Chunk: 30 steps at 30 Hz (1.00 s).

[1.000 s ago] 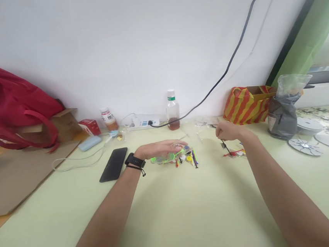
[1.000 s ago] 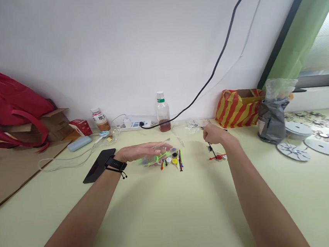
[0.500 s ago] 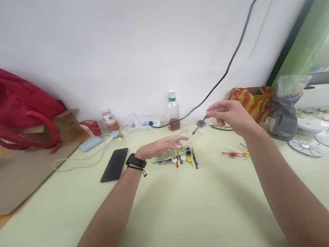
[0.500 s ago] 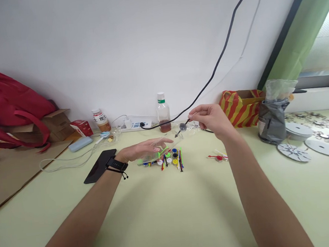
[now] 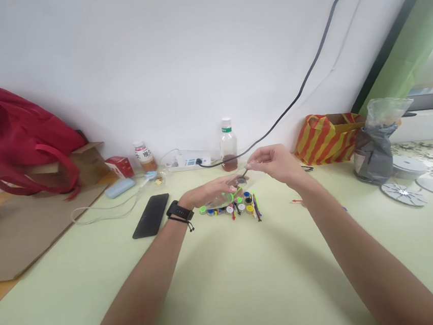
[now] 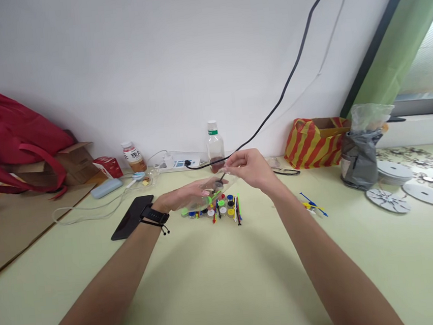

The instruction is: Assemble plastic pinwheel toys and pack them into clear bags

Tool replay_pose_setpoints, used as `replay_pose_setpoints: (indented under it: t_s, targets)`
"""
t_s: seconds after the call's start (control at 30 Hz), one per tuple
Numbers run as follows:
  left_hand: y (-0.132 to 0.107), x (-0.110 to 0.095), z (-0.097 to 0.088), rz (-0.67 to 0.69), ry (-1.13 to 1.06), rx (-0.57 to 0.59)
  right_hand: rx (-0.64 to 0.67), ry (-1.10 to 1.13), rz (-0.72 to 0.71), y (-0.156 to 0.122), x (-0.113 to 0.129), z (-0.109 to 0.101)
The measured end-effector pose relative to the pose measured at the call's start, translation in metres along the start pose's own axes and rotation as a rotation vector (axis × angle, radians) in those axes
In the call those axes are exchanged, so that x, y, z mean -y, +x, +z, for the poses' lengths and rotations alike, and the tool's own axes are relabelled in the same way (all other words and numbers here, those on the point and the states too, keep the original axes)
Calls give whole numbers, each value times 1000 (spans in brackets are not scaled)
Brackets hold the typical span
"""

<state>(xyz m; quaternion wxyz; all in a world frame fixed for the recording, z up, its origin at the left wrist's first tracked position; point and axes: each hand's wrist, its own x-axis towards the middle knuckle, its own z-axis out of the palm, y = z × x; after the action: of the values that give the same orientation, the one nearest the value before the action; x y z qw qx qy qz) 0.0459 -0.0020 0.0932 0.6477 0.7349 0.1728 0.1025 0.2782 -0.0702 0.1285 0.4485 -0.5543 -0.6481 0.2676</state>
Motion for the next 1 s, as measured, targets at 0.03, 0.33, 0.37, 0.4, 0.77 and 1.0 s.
replay_pose_setpoints:
  t_s: [0.03, 0.33, 0.37, 0.4, 0.77, 1.0]
  targets:
    - [0, 0, 0, -14, 15, -22, 3, -23, -18, 0, 1, 0]
    - [-5, -1, -1, -22, -35, -61, 288, 126, -50, -6, 3, -30]
    - [-5, -1, 0, -16, -55, -59, 332, 133, -80, -7, 3, -33]
    - [-5, 0, 1, -16, -87, -55, 349, 131, -108, -8, 3, -35]
    - [30, 29, 40, -108, -469, -21, 244, -170, 7, -9, -26, -85]
    - [6, 56, 94, -20, -808, -317, 643, -450, 337, -2, -102, -101]
